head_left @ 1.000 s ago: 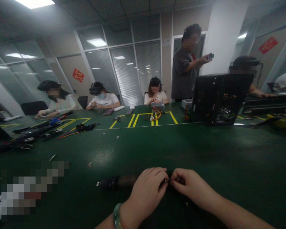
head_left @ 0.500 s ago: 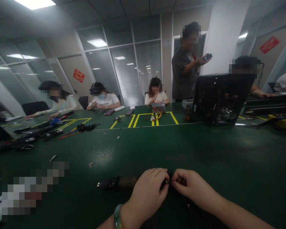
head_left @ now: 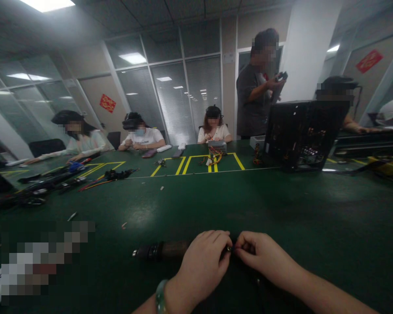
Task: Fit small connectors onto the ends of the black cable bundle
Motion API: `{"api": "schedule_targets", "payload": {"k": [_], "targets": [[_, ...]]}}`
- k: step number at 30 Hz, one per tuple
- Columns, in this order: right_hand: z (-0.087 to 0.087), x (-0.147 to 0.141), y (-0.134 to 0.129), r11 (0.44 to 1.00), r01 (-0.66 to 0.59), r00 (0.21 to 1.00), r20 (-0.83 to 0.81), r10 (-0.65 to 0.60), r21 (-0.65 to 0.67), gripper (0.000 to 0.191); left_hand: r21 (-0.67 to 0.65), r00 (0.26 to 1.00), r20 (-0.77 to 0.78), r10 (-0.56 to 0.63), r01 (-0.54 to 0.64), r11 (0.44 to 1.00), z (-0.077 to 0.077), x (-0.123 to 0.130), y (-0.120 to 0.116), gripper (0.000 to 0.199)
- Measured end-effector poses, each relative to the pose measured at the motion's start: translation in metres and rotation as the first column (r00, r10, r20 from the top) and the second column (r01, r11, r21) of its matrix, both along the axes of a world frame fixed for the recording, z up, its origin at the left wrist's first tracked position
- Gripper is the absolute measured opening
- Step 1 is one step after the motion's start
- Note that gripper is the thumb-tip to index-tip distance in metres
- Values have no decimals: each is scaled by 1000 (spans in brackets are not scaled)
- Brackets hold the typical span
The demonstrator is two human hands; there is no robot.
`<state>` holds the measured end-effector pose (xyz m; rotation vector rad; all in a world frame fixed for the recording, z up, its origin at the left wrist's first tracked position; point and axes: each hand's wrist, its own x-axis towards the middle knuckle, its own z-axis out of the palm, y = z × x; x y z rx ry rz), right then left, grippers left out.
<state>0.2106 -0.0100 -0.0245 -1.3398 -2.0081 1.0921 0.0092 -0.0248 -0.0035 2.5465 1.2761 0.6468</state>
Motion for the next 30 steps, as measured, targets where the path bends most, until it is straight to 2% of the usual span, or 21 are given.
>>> {"api": "schedule_targets", "payload": {"k": [9, 13, 20, 25, 30], "targets": [[2, 0, 0, 1000, 4, 1000, -1, -4, -4, 12, -10, 999, 34, 29, -29, 1000, -1, 1, 1, 20], [0, 0, 0, 1000, 5, 1000, -5, -5, 0, 11, -11, 1000, 21, -11, 11, 1000, -2, 0, 2, 15], [2, 0, -1, 1000, -4, 1000, -22, 4, -16, 10, -8, 999, 32, 29, -28, 1000, -2, 0, 0, 26], [1, -1, -1, 1000, 1, 1000, -24, -2, -2, 9, 1, 1000, 6, 6, -6, 1000, -3, -1, 1, 17], [-2, -1, 0, 1000, 2, 1000, -17, -2, 9, 10, -7, 999, 35, 23, -22, 1000, -2, 0, 1, 22]]}}
